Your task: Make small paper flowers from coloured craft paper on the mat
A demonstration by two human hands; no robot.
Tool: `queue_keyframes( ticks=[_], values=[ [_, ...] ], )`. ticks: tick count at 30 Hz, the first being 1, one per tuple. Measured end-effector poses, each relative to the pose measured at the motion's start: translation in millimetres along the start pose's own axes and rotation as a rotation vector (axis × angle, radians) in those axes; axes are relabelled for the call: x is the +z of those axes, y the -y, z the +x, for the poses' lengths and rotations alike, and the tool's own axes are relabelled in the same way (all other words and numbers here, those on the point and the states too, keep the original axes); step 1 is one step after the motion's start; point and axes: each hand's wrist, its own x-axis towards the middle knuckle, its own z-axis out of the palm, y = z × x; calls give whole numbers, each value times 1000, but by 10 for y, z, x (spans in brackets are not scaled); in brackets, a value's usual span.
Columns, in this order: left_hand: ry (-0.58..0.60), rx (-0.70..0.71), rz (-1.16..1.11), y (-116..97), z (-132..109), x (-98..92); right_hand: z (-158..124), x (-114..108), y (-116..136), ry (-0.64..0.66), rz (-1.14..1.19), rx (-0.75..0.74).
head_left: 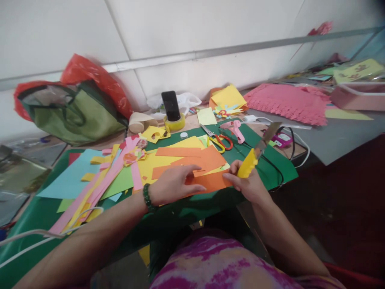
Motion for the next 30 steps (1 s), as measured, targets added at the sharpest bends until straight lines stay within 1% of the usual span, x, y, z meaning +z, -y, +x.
queue_keyframes(
  ticks=[1,2,3,5,6,8,10,11,15,18,21,26,30],
  values=[
    [25,-22,2,-29,13,47,17,53,0,-5,-37,5],
    [22,-41,18,-23,26,103,32,94,0,-10,-77,10],
    [8,-48,41,12,37,163,43,117,1,-12,-114,14],
    [-20,-12,86,131,48,283,50,103,7,-15,-163,11],
    [-46,21,116,195,47,338,45,65,9,-16,-192,3],
    [-138,87,192,294,37,431,16,-65,5,-18,-279,-18],
    [-209,132,247,331,25,494,-40,-232,-17,-31,-379,-28],
    [-217,144,258,328,24,514,-77,-316,-36,-45,-419,-28],
    [-136,143,219,265,60,520,-261,-570,-140,-125,-497,-39],
    [-77,102,136,248,114,497,-379,-669,-223,-221,-496,-31],
    [-58,57,61,267,157,489,-439,-732,-288,-302,-516,-15],
    [-72,33,2,295,183,502,-452,-795,-332,-305,-607,-13],
    [-70,45,1,284,181,500,-463,-815,-325,-289,-605,4]
  ],
)
